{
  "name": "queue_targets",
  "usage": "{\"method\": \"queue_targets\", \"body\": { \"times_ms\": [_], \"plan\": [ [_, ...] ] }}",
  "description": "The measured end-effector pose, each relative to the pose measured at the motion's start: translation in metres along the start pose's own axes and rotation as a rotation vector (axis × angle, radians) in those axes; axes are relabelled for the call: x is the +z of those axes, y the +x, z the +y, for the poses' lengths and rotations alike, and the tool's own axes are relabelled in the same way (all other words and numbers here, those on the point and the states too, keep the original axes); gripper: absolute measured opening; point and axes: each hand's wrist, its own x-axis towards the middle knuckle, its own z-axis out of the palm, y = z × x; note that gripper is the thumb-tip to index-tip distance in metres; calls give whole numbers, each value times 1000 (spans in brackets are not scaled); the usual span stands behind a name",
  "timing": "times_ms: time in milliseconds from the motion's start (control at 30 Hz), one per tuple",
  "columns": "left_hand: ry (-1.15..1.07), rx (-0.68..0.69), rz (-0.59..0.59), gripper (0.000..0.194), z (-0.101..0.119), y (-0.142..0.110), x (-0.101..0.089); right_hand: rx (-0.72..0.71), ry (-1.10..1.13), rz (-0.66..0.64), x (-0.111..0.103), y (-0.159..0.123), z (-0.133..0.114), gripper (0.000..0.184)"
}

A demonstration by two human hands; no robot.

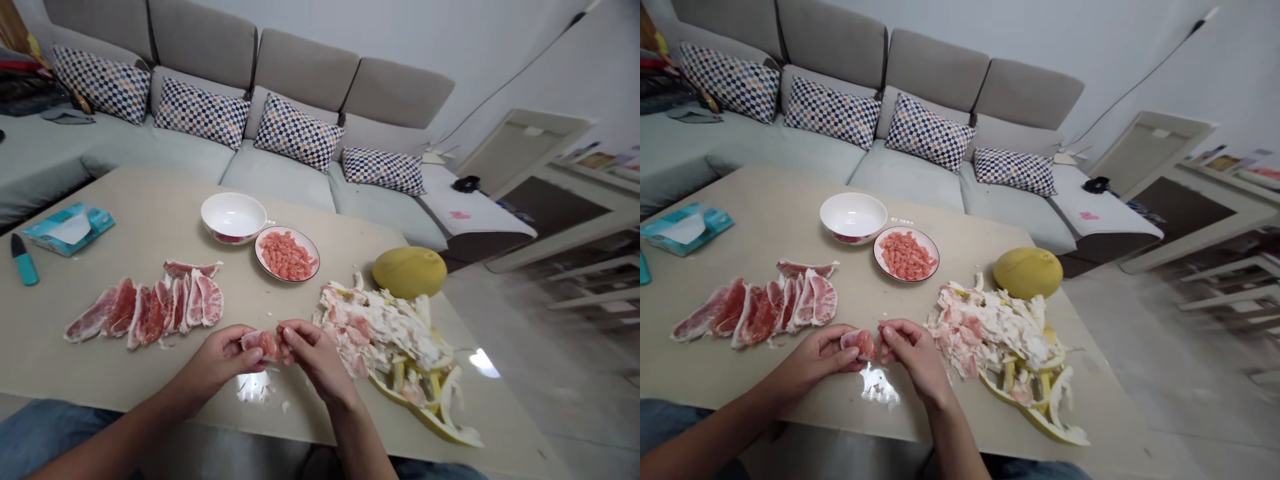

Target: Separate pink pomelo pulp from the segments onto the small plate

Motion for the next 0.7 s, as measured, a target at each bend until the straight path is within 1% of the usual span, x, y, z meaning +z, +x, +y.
{"method": "queue_targets", "body": {
  "times_ms": [67,100,233,300,333,400,467,500,533,567,600,633,700],
  "plan": [
    [-16,-9,5,25,4,-1,-1,-113,-239,80,-11,24,-4,39],
    [-24,-15,11,24,5,-1,-1,-158,-311,137,-18,40,-8,39],
    [-56,-20,34,19,10,1,-4,-283,-465,329,-47,109,-22,35],
    [-46,-11,32,18,12,1,-5,-331,-540,381,-55,131,-27,31],
    [-37,-3,29,18,12,1,-5,-351,-570,392,-57,136,-29,28],
    [-19,21,24,18,11,1,-5,-380,-611,389,-53,133,-31,23],
    [-7,51,34,21,9,2,-6,-391,-629,354,-43,112,-31,21],
    [-1,63,43,23,7,3,-7,-379,-626,310,-36,97,-32,22],
    [8,73,51,24,5,4,-7,-362,-618,255,-29,80,-32,23],
    [21,81,60,25,3,5,-8,-319,-600,165,-21,63,-33,25],
    [42,89,69,26,2,6,-8,-237,-531,39,-13,47,-33,27],
    [68,99,77,26,0,8,-9,-193,-479,-37,-6,32,-34,26],
    [129,135,93,24,-1,9,-8,-201,-457,-93,5,11,-35,21]
  ]
}}
